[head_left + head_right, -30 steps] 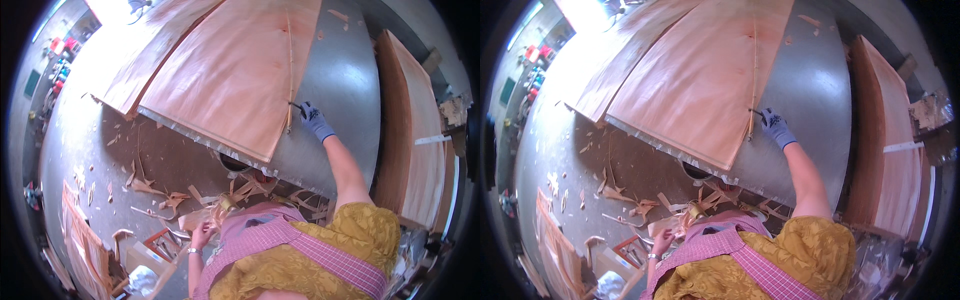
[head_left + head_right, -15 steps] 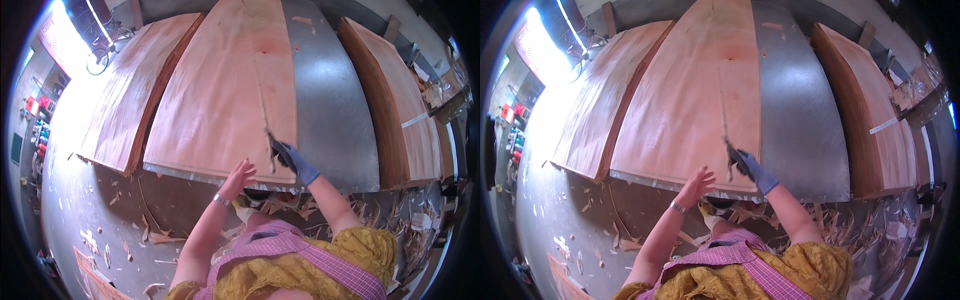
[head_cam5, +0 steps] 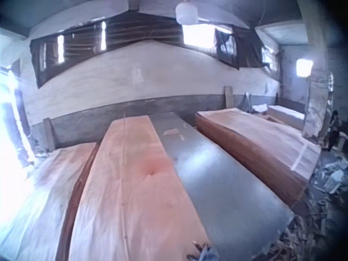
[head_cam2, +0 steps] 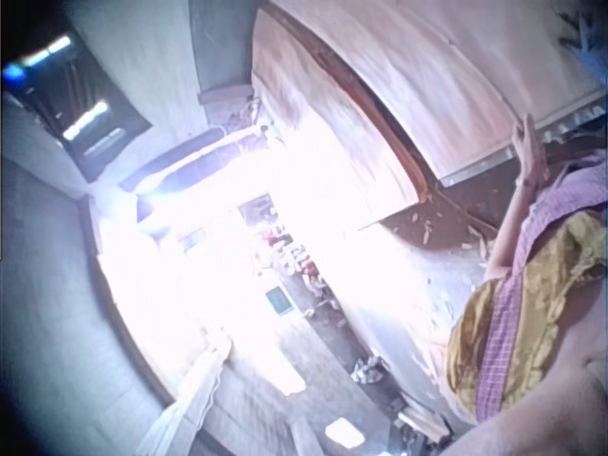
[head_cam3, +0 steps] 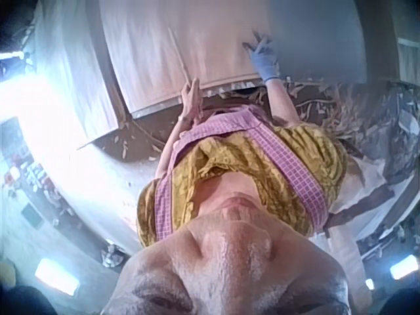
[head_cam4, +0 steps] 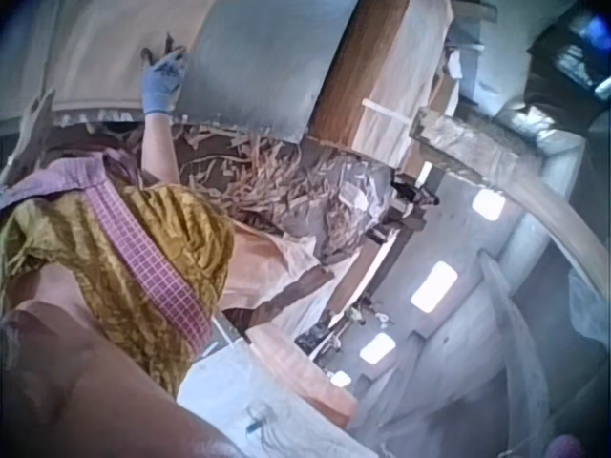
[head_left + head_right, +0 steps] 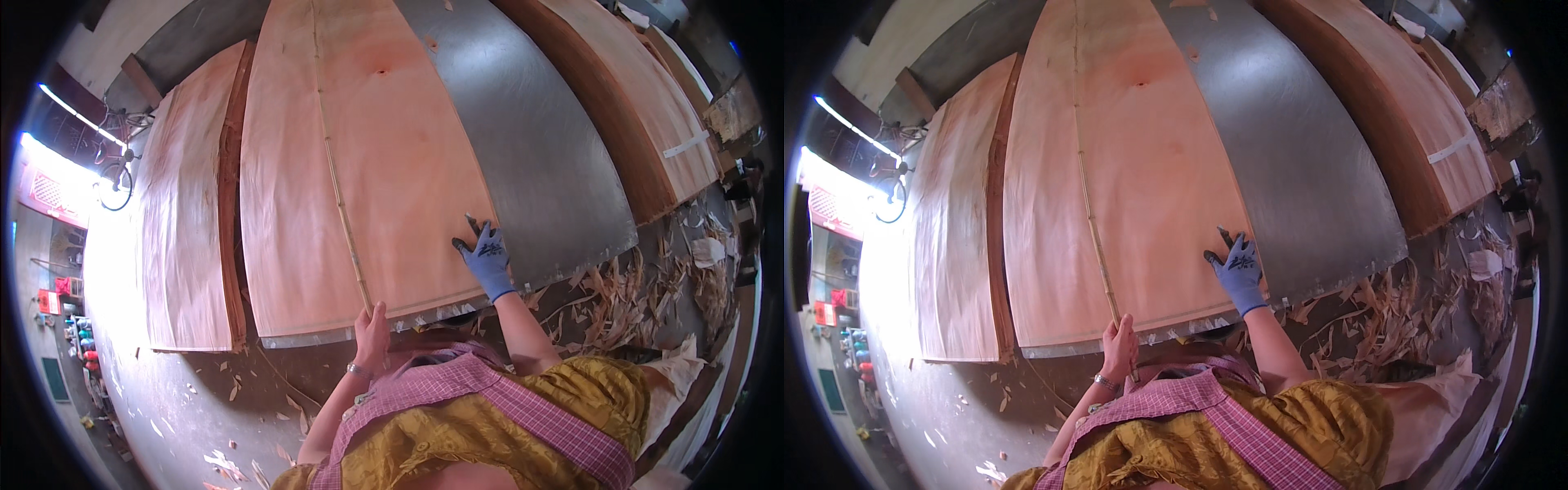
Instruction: The person selects a sheet of wood veneer, identifies a hole in a base sheet, and uses a cutter to carve out a patch shape from the new sheet to fit into the hole.
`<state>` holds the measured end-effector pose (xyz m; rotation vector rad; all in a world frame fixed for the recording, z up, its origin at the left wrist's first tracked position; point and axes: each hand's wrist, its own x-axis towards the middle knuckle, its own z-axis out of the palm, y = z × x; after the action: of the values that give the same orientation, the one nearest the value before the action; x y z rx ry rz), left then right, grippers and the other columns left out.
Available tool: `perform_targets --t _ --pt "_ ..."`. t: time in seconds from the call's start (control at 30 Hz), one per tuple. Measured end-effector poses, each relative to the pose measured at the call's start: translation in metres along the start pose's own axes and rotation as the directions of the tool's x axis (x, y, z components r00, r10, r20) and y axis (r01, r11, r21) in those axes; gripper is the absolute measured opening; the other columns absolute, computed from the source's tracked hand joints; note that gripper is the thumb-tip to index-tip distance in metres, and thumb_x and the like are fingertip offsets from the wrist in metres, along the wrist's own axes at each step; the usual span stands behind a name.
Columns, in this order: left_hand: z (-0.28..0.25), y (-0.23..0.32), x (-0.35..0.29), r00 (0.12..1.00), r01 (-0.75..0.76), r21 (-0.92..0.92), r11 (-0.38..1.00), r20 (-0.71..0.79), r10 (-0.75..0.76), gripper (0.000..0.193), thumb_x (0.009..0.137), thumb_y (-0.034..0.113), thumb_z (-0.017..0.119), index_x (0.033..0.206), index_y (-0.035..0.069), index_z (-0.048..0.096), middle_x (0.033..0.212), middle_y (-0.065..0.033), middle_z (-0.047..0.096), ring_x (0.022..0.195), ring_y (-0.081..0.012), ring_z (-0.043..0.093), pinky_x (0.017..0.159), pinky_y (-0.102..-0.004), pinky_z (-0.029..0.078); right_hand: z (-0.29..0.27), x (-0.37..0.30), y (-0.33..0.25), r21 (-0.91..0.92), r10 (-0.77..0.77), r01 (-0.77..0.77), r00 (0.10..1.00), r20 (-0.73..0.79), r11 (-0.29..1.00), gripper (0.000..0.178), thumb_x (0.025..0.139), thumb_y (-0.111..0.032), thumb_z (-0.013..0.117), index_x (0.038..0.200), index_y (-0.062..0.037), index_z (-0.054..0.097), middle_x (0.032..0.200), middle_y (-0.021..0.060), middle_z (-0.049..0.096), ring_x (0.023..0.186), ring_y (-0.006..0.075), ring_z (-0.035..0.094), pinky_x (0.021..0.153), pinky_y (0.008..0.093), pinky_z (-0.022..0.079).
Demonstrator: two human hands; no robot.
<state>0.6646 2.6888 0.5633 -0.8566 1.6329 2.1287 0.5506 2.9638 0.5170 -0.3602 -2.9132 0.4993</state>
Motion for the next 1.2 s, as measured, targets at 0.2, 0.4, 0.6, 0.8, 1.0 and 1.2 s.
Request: perform_targets --t 0.2,0.4,0.6,0.8,1.0,1.2 --pt "-0.056 0.022 0.014 0.993 0.0 -0.048 0.999 0.115 0.005 0.029 0.099 0.033 0.06 0.084 0.014 0.045 0.054 0.0079 0.038 0.038 -0.0042 0.036 0.032 -0.0224 0.027 0.014 0.004 -0.036 0.093 0.081 -0.105 0.969 0.232 0.99 0.064 0.091 -0.044 0.063 0.127 0.0061 0.048 0.116 0.0271 0.053 0.114 0.0392 0.055 0.088 0.0474 0.05" --pt "-0.118 0.044 0.031 0.979 0.044 -0.061 0.997 0.204 -0.03 0.026 0.097 0.033 0.063 0.086 0.014 0.049 0.055 0.0086 0.039 0.039 -0.0039 0.036 0.033 -0.0224 0.027 0.058 0.0 -0.02 -0.238 0.168 -0.216 0.964 -0.206 0.947 0.037 0.089 -0.032 0.064 0.114 -0.0065 0.059 0.11 0.0216 0.057 0.1 0.0399 0.059 0.082 0.0506 0.05" --pt "-0.169 0.06 0.041 0.964 0.1 -0.101 0.99 0.257 -0.071 0.026 0.097 0.033 0.064 0.087 0.013 0.05 0.055 0.0076 0.04 0.038 -0.0047 0.037 0.033 -0.0231 0.026 0.039 0.004 -0.087 -0.188 0.128 -0.14 0.989 -0.075 0.972 0.027 0.089 -0.03 0.062 0.1 -0.0049 0.062 0.107 0.0188 0.064 0.098 0.0385 0.063 0.078 0.0501 0.052" --pt "-0.211 0.054 0.066 0.974 -0.026 0.069 0.997 0.228 0.009 0.026 0.092 0.028 0.067 0.094 0.008 0.049 0.062 0.0025 0.046 0.042 -0.0088 0.043 0.036 -0.0253 0.034 0.035 -0.004 -0.247 0.583 0.017 -0.166 0.967 0.253 0.795 0.041 0.088 -0.019 0.066 0.128 -0.0119 0.061 0.081 0.0064 0.069 0.067 0.0126 0.063 0.062 0.0314 0.052" --pt "-0.222 0.02 0.071 0.9 -0.161 0.233 0.959 0.434 0.046 0.078 0.082 0.009 0.075 0.135 0.006 0.019 0.086 -0.0077 0.062 0.057 -0.0106 0.057 0.047 -0.0246 0.048 0.058 0.006 -0.416 0.761 -0.446 0.044 0.832 0.331 0.647 0.051 0.086 -0.021 0.07 0.134 -0.0075 0.057 0.12 0.0118 0.068 0.105 0.0174 0.065 0.088 0.0305 0.052" --pt "-0.212 0.024 0.036 0.874 -0.118 -0.076 0.99 0.465 0.14 0.022 0.08 0.013 0.078 0.092 0.003 0.063 0.078 -0.0025 0.064 0.064 -0.0072 0.057 0.049 -0.0241 0.044 0.079 -0.022 -0.547 0.806 -0.58 0.067 0.73 0.363 0.589 0.06 0.084 -0.028 0.072 0.133 0.0029 0.055 0.122 0.02 0.066 0.111 0.0247 0.064 0.096 0.0341 0.049"
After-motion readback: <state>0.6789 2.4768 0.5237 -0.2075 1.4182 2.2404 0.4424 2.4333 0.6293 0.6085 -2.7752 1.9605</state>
